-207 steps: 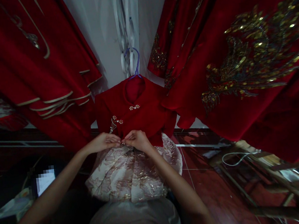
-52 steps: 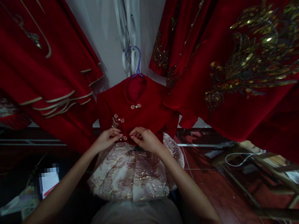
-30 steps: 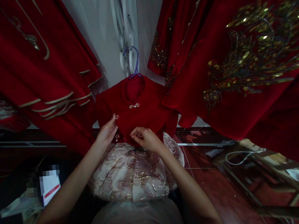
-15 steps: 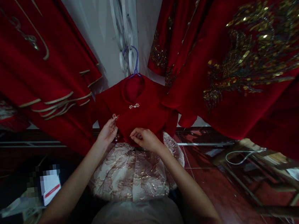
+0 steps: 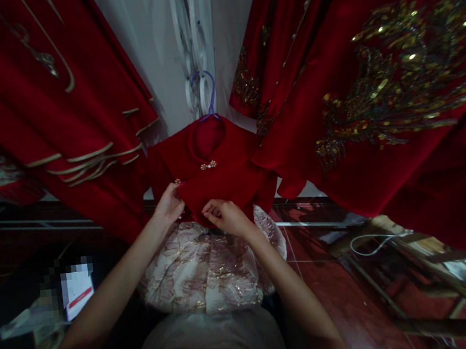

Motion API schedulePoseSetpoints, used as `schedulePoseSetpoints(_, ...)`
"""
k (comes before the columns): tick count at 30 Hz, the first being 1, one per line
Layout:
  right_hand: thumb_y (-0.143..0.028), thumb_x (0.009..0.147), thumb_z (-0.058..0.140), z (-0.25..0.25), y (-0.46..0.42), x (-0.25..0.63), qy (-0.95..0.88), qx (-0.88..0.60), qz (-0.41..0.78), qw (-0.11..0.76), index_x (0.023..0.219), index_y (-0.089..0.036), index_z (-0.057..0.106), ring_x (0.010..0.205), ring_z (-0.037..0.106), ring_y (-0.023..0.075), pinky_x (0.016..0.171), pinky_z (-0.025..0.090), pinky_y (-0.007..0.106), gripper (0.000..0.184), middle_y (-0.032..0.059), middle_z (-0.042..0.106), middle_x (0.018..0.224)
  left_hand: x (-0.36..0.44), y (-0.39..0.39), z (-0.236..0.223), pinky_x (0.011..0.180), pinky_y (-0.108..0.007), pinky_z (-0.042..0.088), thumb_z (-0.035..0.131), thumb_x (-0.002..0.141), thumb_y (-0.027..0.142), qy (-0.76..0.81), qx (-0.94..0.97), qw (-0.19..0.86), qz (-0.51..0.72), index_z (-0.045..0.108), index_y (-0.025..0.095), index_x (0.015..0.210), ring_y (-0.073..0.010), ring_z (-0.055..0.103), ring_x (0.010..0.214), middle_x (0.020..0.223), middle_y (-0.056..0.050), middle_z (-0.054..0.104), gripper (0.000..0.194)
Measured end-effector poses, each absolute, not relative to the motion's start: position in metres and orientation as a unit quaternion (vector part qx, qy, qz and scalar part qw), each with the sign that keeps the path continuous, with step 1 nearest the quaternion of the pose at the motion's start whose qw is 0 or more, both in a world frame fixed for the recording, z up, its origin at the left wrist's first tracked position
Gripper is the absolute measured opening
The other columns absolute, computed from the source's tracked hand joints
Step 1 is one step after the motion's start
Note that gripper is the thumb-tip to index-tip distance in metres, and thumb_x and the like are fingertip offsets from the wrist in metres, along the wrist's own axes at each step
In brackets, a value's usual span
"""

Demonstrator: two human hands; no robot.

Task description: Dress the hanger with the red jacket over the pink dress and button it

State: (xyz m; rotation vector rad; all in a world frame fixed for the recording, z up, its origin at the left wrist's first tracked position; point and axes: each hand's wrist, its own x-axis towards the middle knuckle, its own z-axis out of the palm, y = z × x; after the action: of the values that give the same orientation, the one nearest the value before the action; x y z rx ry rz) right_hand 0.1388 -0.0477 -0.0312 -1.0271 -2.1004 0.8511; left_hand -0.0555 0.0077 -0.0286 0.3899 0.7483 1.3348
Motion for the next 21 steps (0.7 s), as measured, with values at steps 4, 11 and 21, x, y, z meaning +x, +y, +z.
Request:
schedulePoseSetpoints(4, -0.025, 0.088, 0.053, -0.033, -0.048, 0.137, -0.806, -0.386, 0.32, 0.314, 0.095, -0.019, 0.063, 0.073, 0.062, 0.0116, 0.068, 0.049, 0.022, 0.014, 0.0028, 0.068, 0.084, -0.058, -0.003, -0.015, 0.06, -0.021, 0.051, 0.06, 0.081, 0.034, 0.333, 0.263, 0.762, 0.488, 0.062, 0.015, 0.087, -0.0105, 0.062, 0.064, 0.079, -0.003, 0.068, 0.02)
schedulePoseSetpoints(11, -0.024, 0.087, 0.054, -0.028, -0.049, 0.141, -0.805, -0.4, 0.296, 0.324, 0.091, -0.02, 0.061, 0.071, 0.06, 0.0112, 0.067, 0.048, 0.023, 0.009, 0.0016, 0.066, 0.082, -0.04, -0.005, 0.007, 0.085, -0.026, 0.048, 0.069, 0.077, 0.031, 0.334, 0.394, 0.694, 0.501, 0.067, 0.013, 0.101, -0.0174, 0.065, 0.095, 0.103, -0.009, 0.07, 0.03)
schedulePoseSetpoints(21, -0.031, 0.086, 0.056, -0.014, -0.042, 0.165, -0.758, -0.426, 0.293, 0.398, 0.094, -0.02, 0.053, 0.073, 0.06, 0.0111, 0.066, 0.051, 0.023, 0.014, 0.0028, 0.063, 0.085, -0.022, 0.02, 0.017, 0.06, -0.021, 0.043, 0.074, 0.07, 0.024, 0.434, 0.476, 0.55, 0.531, 0.061, 0.016, 0.094, -0.0116, 0.058, 0.056, 0.066, 0.0, 0.067, 0.029)
